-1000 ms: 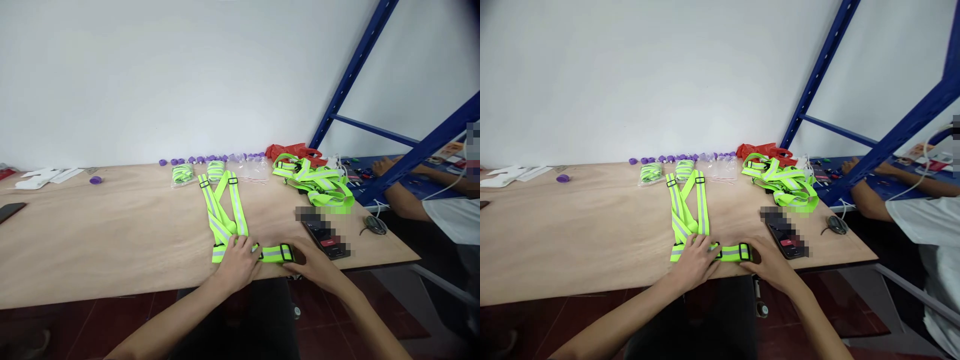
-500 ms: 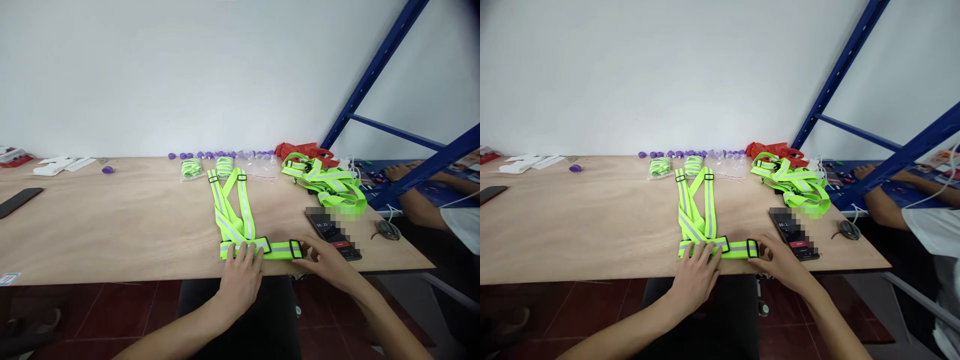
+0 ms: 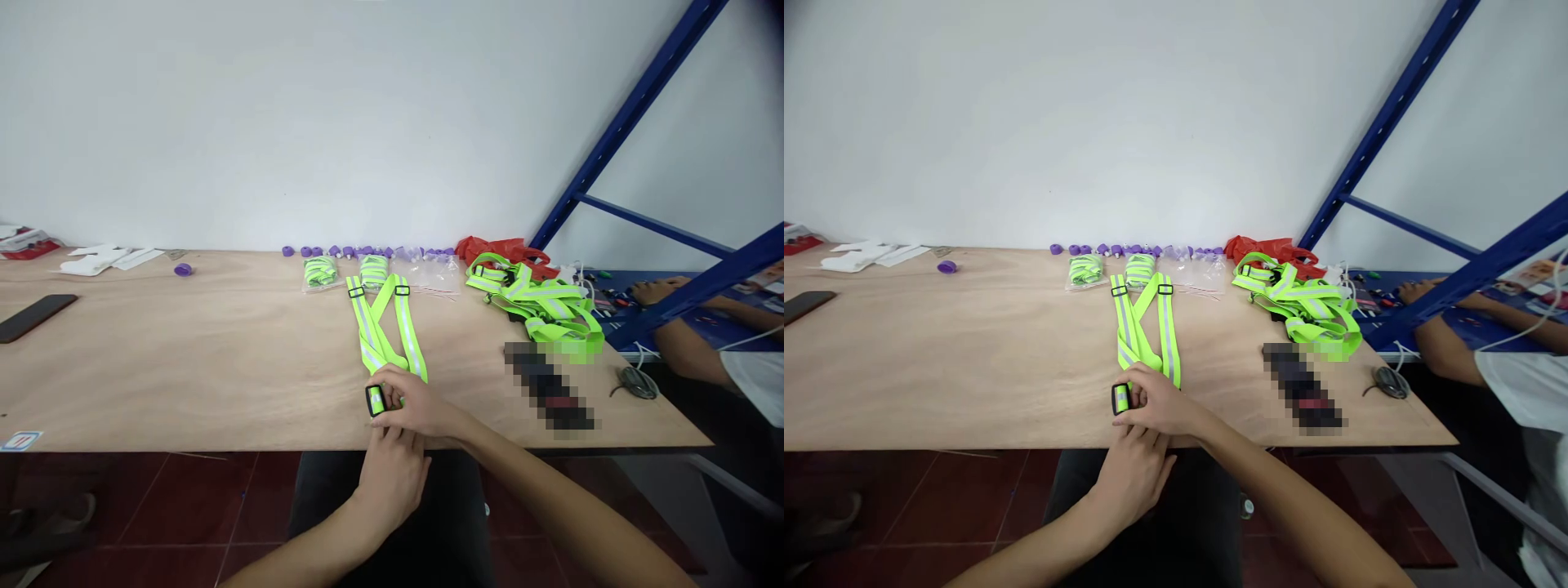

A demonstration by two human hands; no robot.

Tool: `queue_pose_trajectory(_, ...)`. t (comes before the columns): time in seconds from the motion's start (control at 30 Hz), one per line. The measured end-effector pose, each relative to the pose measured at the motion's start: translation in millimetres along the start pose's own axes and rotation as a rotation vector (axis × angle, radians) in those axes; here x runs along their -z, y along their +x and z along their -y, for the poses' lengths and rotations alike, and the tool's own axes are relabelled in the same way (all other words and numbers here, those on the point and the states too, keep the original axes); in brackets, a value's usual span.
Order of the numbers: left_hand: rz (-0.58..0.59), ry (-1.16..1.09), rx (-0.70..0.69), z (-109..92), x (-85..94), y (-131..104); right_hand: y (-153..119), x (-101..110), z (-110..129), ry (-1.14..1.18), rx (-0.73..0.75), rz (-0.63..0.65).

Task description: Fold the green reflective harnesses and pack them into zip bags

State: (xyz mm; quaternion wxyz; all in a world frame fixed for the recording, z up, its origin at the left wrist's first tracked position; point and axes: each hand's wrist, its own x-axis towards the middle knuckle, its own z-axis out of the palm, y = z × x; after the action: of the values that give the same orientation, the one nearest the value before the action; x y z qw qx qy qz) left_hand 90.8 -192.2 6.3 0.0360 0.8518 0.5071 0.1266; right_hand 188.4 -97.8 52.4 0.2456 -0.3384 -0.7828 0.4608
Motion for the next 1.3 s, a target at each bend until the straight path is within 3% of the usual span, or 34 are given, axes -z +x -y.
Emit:
queue_pose_trajectory(0.13, -0.106, -0.205, -0.065, 8.8, 3.8, -4.2, 9.7, -8.0, -14.3, -0.107, -0.008, 0.054)
queue_pose_trajectory(0.3, -0.363, -0.505, -0.219, 37.3, 14.9, -19.9, 11.4, -8.8, -18.5, -0.236, 0.027, 0.057)
queue_pose_trajectory(0.37, -0.471, -0.484, -0.215, 46.9, 20.0, -24.8, 11.7, -8.6, -16.2, -0.257, 0.034, 0.08)
queue_pose_trajectory(0.43, -0.533, -0.456, -0.123, 53.9, 24.2, -26.1, 11.4, -6.6, -13.5, -0.252, 0.054, 0.122)
queue_pose_trajectory(0.53, -0.505, -0.438, 0.015, 60.4, 25.8, -22.5, 9.1, -2.1, -11.2, -0.169, 0.1, 0.188)
queue_pose_trajectory(0.6, -0.438, -0.426, 0.03, 63.4, 23.7, -19.0, 6.2, -1.3, -11.9, -0.072, 0.12, 0.162)
queue_pose_trajectory(0.73, -0.342, -0.345, 0.041, 67.6, 17.2, -14.9, -5.9, -10.0, -21.0, 0.014, 0.16, -0.164)
queue_pose_trajectory(0.8, -0.312, -0.291, 0.051, 68.6, 15.0, -13.9, -17.6, -16.5, -28.2, -0.099, 0.189, -0.366)
queue_pose_trajectory(0.87, -0.3, -0.236, 0.062, 69.0, 13.8, -12.5, -33.5, -21.3, -35.1, -0.312, 0.216, -0.487)
queue_pose_trajectory(1.0, -0.311, -0.199, 0.078, 67.4, 12.3, -7.5, -67.4, -24.0, -41.5, -0.674, 0.219, -0.476)
queue_pose_trajectory(1.2, -0.328, -0.306, 0.038, 56.5, 7.4, -4.7, -95.5, -27.5, -46.7, -0.827, 0.163, -0.4)
queue_pose_trajectory(1.3, -0.306, -0.31, -0.011, 48.8, 2.3, -16.5, -105.7, -33.1, -55.7, -0.921, 0.247, -0.462)
